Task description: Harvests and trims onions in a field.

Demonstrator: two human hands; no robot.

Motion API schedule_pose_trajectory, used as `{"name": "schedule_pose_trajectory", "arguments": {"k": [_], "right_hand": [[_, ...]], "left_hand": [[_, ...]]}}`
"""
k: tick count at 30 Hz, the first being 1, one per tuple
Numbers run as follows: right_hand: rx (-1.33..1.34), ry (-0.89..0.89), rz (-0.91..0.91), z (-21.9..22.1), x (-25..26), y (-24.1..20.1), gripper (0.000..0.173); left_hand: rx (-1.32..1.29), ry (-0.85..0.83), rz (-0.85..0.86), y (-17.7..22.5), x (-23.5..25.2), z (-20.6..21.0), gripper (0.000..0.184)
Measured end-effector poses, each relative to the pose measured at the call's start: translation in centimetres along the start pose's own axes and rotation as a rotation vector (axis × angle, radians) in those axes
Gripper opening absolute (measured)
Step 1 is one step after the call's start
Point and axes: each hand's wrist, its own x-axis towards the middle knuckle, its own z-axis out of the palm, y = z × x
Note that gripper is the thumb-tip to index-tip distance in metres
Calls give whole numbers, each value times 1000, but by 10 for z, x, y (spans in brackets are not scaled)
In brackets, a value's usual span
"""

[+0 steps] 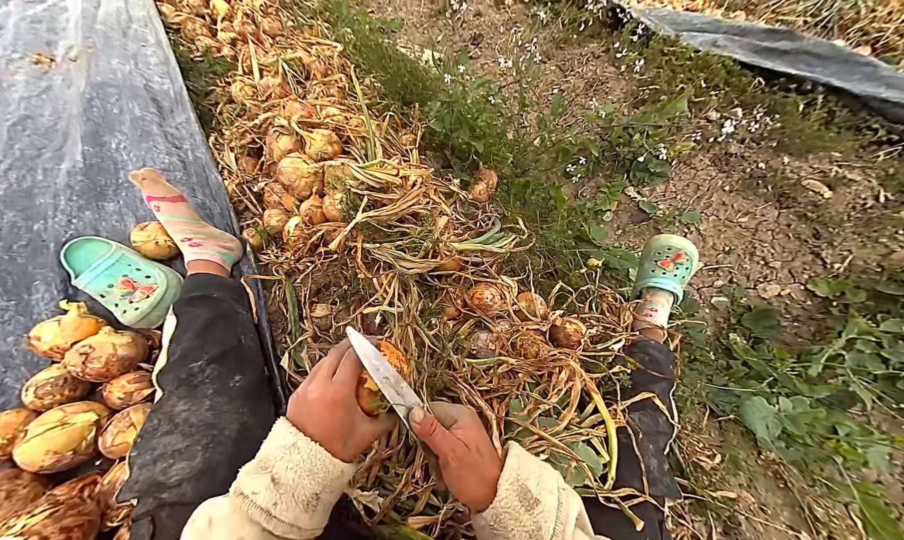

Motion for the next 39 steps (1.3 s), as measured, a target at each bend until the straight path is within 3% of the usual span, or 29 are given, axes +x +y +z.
{"name": "schedule_pose_trajectory", "arguments": {"k": [3,5,7,9,12,15,17,19,22,24,28,31,34,37,38,39], "right_hand": [[37,-34,148,4,-14,24,44],[10,-73,259,0,-18,40,42],[-129,-202,307,0,-14,43,42],[-235,-278,263,9,-3,37,51],[-158,-181,111,16,14,20,61],[141,-52,67,19,16,6,43],[312,-11,106,22,11,6,30],[457,20,143,26,7,13,25],[379,-34,204,27,-2,23,24],[327,-72,249,29,-6,25,26],[297,-114,285,24,-9,26,30],[104,-223,263,18,-14,20,39],[-163,-471,177,25,-34,13,51],[-123,-360,221,14,-37,26,49],[-70,-288,264,7,-35,32,48],[-9,-237,314,0,-34,37,47]], "left_hand": [[-214,63,-399,-26,24,-15,97],[-532,189,-622,-37,29,-23,100],[-948,317,-712,-31,24,-22,96],[-1099,347,-641,-17,7,-17,101],[-886,274,-399,-4,-26,-9,101],[-999,177,-328,-4,-50,-1,96],[-1025,3,-285,-15,-59,-1,99],[-814,-248,-235,-21,-62,-8,104],[-512,-466,-283,-8,-55,-15,104],[-392,-456,-288,-1,-51,-12,100],[-242,-262,-114,1,-53,1,98],[-154,-99,-58,-12,-54,3,96],[-23,-60,-339,-66,-46,-30,96],[-81,45,-596,-129,-57,-97,97],[-186,121,-631,-128,-61,-116,84],[-332,323,-770,-90,-49,-123,57]]}}
